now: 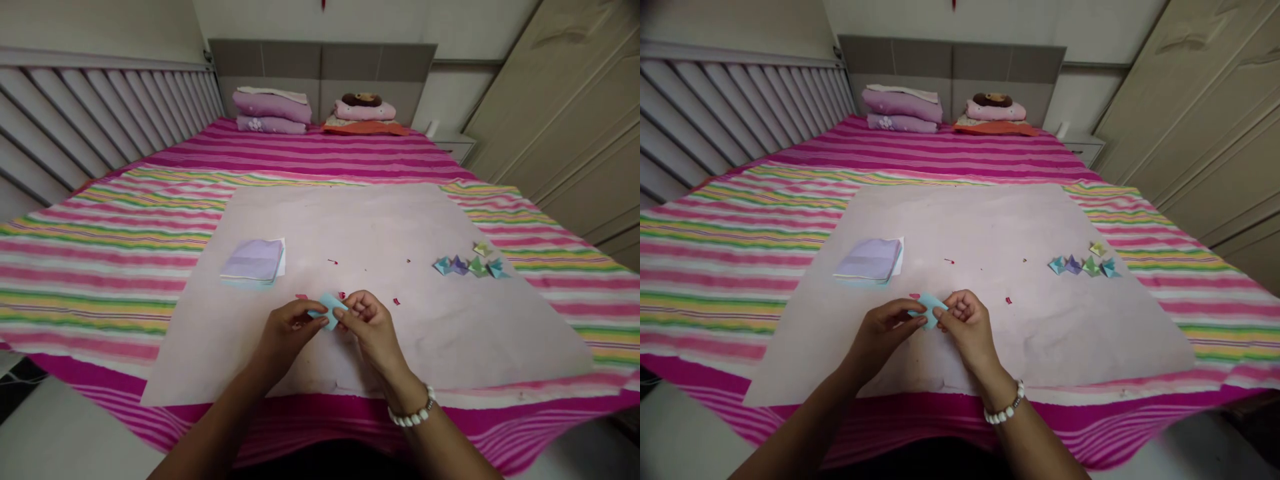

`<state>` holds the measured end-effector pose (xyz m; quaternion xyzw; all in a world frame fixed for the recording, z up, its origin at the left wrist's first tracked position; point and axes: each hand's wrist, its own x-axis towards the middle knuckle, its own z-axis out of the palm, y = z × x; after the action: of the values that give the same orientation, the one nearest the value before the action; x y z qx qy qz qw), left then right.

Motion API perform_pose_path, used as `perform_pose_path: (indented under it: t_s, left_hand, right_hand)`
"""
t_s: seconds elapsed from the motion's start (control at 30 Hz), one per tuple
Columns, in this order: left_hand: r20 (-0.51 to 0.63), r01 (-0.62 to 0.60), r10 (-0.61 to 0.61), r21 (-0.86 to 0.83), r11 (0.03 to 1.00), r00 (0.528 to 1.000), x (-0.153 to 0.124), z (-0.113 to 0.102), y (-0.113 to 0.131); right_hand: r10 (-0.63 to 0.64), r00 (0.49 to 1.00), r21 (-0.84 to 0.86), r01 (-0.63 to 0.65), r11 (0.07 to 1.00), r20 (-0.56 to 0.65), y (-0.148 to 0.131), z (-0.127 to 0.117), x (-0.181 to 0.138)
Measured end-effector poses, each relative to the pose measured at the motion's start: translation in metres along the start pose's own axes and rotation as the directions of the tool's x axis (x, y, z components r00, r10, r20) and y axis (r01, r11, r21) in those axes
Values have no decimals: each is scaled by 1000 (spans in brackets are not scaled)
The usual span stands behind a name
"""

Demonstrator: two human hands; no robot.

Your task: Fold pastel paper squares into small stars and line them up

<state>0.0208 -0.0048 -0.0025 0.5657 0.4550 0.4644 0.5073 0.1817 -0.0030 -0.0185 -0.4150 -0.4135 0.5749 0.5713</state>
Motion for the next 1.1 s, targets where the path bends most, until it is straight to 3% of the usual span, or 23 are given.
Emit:
perform_pose_path:
  t_s: [0.13,0.47,0.77,0.9,1.1]
  left_hand:
    - [-39,-3,6,85,996,999,0,-1,1]
    - [-23,-5,9,181,983,1000,0,-6,7]
    - [-25,-135,150,315,939,988,2,-6,3]
    - [-37,-173,194,313,934,980,3,-7,2]
    - [68,-142,128,265,954,989,5,-7,8]
  right_hand:
    - [-21,999,-17,21,1000,41,-1,-3,-2]
    - [-152,982,-286,177,942,109,-10,-8,-1]
    - [-310,905,-505,422,753,292,-15,-9,-2]
    - [-319,886,-527,458,715,338,-16,-9,-1]
    - [-303,897,-496,432,753,322,-20,-6,2]
